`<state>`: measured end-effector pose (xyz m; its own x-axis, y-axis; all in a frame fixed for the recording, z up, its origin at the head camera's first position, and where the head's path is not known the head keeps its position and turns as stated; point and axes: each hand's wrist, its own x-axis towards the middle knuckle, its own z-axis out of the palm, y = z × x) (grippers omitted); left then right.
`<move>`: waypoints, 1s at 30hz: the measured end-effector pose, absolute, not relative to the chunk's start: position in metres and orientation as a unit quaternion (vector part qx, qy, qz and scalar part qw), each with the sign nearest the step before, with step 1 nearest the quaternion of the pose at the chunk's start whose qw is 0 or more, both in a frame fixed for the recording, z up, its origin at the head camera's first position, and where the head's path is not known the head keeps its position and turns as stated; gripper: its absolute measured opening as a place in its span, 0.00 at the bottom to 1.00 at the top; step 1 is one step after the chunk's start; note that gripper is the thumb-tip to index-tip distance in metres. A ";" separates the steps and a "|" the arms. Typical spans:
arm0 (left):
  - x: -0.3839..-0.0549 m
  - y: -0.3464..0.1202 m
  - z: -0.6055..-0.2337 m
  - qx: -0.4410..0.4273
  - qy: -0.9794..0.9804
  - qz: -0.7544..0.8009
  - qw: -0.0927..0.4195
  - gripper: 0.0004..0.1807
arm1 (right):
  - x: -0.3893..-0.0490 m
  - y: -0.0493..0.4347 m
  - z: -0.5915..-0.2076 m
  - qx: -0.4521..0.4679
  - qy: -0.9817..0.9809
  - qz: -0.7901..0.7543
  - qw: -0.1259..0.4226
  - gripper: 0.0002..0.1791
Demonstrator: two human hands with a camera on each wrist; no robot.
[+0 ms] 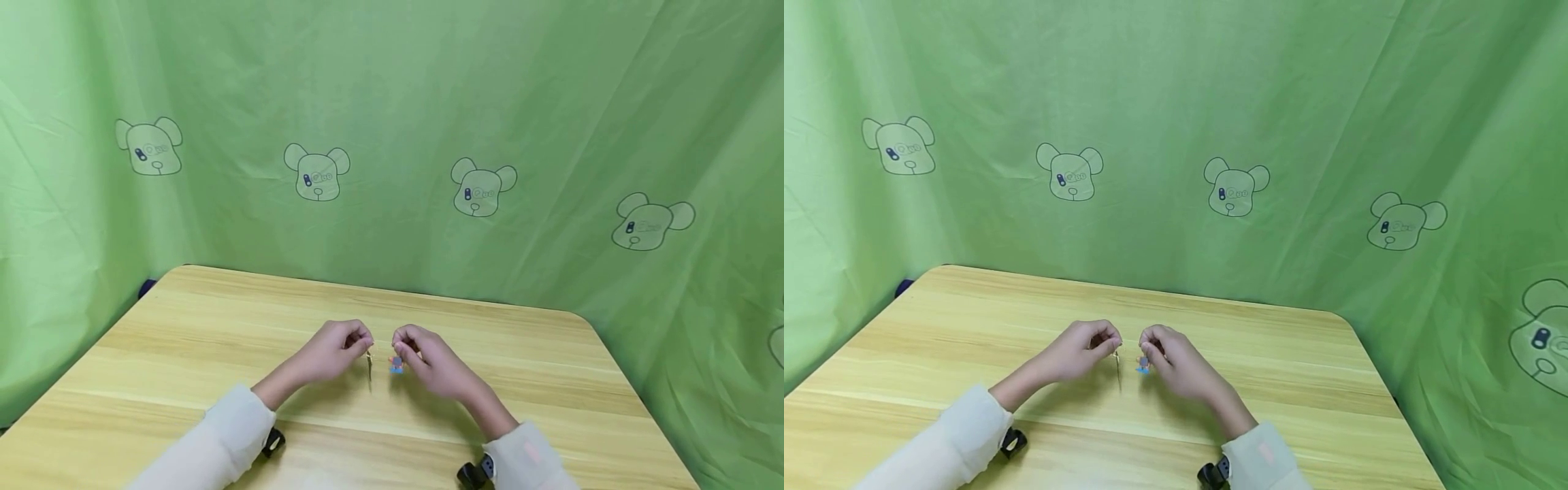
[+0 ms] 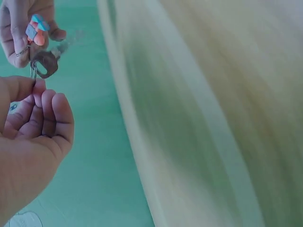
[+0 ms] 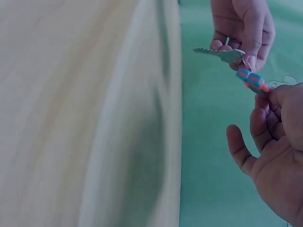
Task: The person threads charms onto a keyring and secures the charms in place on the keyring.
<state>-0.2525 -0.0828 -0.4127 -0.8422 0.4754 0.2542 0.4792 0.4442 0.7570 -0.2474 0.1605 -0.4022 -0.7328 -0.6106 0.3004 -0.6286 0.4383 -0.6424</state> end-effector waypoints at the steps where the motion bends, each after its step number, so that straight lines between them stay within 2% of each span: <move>1: -0.253 -0.082 -0.411 -0.275 -0.849 -0.451 0.009 0.07 | -0.248 0.160 -0.402 0.365 -0.845 0.392 0.014 0.06; 11: -0.251 -0.074 -0.397 -0.235 -0.832 -0.501 0.049 0.06 | -0.252 0.151 -0.394 0.352 -0.821 0.445 0.052 0.04; 19: -0.249 -0.065 -0.382 -0.207 -0.806 -0.548 0.085 0.06 | -0.249 0.144 -0.382 0.313 -0.800 0.508 0.067 0.07; 30: -0.246 -0.053 -0.361 -0.178 -0.785 -0.584 0.105 0.05 | -0.245 0.145 -0.368 0.296 -0.797 0.521 0.082 0.07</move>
